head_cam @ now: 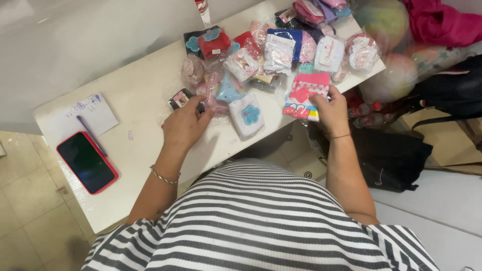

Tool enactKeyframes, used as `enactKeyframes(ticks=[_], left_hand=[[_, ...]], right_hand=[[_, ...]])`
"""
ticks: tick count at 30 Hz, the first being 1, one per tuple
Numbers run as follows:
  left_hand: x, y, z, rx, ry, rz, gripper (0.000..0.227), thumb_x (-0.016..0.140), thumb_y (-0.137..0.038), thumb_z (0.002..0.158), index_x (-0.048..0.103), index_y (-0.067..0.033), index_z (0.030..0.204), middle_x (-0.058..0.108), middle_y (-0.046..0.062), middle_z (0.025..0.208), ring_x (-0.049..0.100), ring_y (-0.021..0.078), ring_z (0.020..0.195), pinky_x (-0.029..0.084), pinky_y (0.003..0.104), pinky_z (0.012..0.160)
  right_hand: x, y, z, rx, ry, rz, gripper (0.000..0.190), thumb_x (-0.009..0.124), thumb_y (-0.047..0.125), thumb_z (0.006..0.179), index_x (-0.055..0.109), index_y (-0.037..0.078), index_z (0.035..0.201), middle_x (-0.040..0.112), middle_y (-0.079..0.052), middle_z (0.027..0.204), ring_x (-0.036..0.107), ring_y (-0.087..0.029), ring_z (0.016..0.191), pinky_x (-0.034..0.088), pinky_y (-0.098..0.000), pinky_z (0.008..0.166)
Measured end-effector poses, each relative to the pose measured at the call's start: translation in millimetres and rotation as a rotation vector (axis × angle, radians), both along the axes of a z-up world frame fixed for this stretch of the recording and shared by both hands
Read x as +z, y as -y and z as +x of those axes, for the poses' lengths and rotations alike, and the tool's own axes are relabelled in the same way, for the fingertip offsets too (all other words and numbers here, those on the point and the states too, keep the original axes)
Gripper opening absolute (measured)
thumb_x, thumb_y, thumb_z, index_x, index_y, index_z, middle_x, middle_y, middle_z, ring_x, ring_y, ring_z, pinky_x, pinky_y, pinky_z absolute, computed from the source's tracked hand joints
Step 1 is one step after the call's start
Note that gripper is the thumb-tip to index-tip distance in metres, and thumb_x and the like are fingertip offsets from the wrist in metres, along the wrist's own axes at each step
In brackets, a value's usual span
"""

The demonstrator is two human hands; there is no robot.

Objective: Sorting small packaged items from a table into organized storage bins

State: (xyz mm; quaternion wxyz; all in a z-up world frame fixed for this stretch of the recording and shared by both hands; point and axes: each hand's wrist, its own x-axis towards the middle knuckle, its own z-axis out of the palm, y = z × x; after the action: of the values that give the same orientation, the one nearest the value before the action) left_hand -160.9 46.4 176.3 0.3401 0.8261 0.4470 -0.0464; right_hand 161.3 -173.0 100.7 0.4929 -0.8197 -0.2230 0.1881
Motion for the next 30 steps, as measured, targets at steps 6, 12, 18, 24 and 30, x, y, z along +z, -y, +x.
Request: enactKeyframes(ticks=[6, 12, 18, 24, 30], left_hand=[[-14, 23, 20, -0.055, 0.152, 0.014, 0.047, 0.054, -0.055, 0.098, 0.059, -0.0268, 0.136, 0.077, 0.012, 0.099, 0.071, 0.0368, 0.105, 0.054, 0.052, 0.092], [-35, 67, 27, -0.083, 0.37, 0.039, 0.04, 0.062, -0.04, 0.097, 0.066, -0.0153, 0.128, 0.077, 0.013, 0.095, 0.074, 0.032, 0.095, 0.058, 0.048, 0.083], [-68, 87, 19, 0.052, 0.553, 0.154, 0.034, 0.065, -0.041, 0.098, 0.068, -0.0215, 0.125, 0.076, 0.008, 0.099, 0.073, 0.0259, 0.098, 0.06, 0.042, 0.085], [-24, 114, -19, 0.368, 0.853, -0.213, 0.073, 0.07, -0.041, 0.096, 0.037, -0.0043, 0.15, 0.065, 0.029, 0.128, 0.064, 0.0422, 0.123, 0.057, 0.049, 0.1], [-75, 123, -81, 0.568, 0.989, -0.107, 0.05, 0.082, -0.026, 0.089, 0.065, -0.0164, 0.135, 0.074, 0.013, 0.116, 0.07, 0.0237, 0.11, 0.06, 0.037, 0.088]], right_hand=[[-20, -34, -30, 0.153, -0.191, 0.382, 0.034, 0.076, 0.016, 0.095, 0.062, 0.015, 0.126, 0.067, -0.002, 0.109, 0.069, -0.012, 0.097, 0.062, -0.0292, 0.083], [-54, -60, -22, 0.341, 0.435, 0.117, 0.03, 0.08, 0.023, 0.096, 0.071, -0.002, 0.11, 0.07, -0.025, 0.106, 0.068, -0.044, 0.101, 0.062, -0.0457, 0.08], [-32, -52, -16, 0.317, -0.18, 0.383, 0.023, 0.075, 0.027, 0.1, 0.069, 0.009, 0.113, 0.07, -0.004, 0.09, 0.069, -0.013, 0.08, 0.063, -0.0292, 0.07], [-44, -71, -75, 0.536, -0.451, 0.376, 0.025, 0.077, 0.021, 0.097, 0.067, 0.006, 0.114, 0.07, -0.005, 0.092, 0.074, -0.016, 0.081, 0.066, -0.0313, 0.071], [-29, -91, -178, 0.895, -0.507, 0.41, 0.034, 0.079, 0.011, 0.092, 0.066, 0.009, 0.124, 0.072, -0.008, 0.11, 0.072, -0.017, 0.101, 0.064, -0.0336, 0.085]])
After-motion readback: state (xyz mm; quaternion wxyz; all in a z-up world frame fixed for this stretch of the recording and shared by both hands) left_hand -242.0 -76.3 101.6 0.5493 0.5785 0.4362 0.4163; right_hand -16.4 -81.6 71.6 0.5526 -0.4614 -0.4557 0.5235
